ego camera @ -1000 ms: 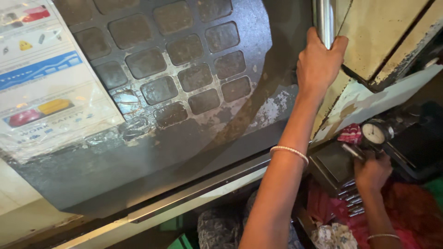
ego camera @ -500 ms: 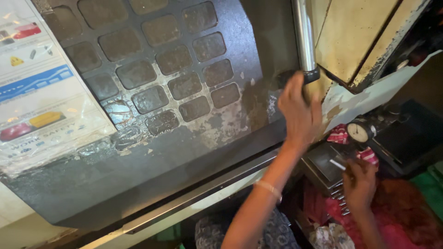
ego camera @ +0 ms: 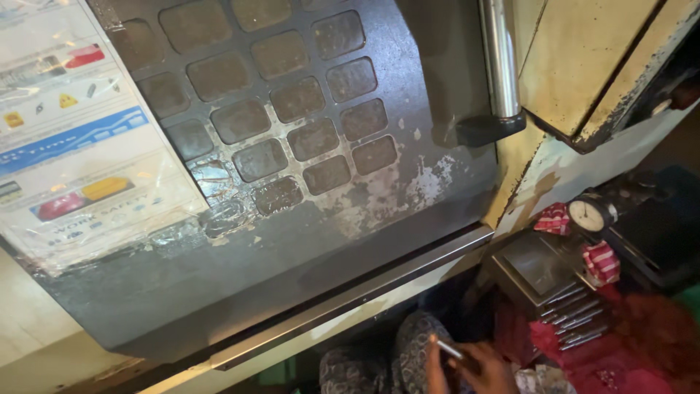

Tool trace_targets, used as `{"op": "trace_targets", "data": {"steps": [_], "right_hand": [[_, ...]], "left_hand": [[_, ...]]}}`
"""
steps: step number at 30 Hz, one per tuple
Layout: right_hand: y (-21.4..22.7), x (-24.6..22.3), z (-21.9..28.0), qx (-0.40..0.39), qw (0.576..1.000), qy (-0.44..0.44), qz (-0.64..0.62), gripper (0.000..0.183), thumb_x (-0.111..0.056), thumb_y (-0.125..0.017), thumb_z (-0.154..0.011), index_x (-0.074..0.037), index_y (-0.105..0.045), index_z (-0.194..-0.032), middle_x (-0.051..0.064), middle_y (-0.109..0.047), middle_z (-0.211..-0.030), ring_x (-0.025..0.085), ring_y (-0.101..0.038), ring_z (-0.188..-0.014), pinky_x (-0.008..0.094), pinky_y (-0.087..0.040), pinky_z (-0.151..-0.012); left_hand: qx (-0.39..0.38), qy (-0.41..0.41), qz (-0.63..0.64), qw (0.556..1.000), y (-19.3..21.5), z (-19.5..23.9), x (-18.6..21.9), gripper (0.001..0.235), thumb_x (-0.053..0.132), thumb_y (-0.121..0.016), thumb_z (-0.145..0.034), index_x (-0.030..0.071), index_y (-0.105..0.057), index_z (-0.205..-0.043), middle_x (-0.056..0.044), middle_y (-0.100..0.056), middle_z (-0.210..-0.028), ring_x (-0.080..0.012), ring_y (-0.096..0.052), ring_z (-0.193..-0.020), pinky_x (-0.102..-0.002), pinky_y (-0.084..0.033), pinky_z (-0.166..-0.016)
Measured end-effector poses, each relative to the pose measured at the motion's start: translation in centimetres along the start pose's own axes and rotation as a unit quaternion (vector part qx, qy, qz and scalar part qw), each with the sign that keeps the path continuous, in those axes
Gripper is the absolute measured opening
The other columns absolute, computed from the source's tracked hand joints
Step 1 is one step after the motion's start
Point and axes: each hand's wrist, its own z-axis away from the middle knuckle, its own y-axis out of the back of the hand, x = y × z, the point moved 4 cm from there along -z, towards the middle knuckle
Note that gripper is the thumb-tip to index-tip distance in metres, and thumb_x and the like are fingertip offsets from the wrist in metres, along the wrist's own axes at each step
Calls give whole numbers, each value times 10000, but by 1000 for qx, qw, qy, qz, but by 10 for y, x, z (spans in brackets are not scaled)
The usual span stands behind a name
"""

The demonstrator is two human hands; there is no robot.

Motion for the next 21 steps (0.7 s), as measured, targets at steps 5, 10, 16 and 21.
{"op": "trace_targets", "data": {"steps": [5,10,16,21], "right_hand": [[-13,-37,1,-99,990,-37,-91,319,-321,-823,-801,-77,-760,-997,79,-672,-858,221,-685,-825,345,-548,-739],[46,-98,-22,-39,984,-38,-171,258,-253,-753,-835,-43,-742,-984,63,-685,-879,190,-695,-804,319,-550,-718],[109,-141,-40,-36,931,-191,-309,232,-206,-735,-882,24,-722,-905,117,-698,-689,186,-680,-584,355,-551,-553],[146,-159,-46,-44,927,-214,-305,264,-234,-733,-898,29,-712,-892,108,-708,-657,202,-703,-527,368,-552,-511]], "left_hand": [[-10,22,63,998,38,5,27,417,331,-501,-864,78,-599,-1181,-121,-662,-1037,-266,-635,-914,-392,-497,-769],[-44,-72,52,995,-10,47,69,394,252,-491,-787,73,-656,-1097,-121,-737,-903,-260,-722,-774,-386,-581,-672],[-116,-79,-158,977,-83,109,75,473,522,-582,-975,77,-703,-1084,-26,-693,-787,-97,-622,-622,-220,-439,-516],[-194,-115,-210,951,-117,111,70,320,373,-645,-1002,66,-686,-1079,-29,-668,-758,-103,-594,-607,-237,-435,-547]]}}
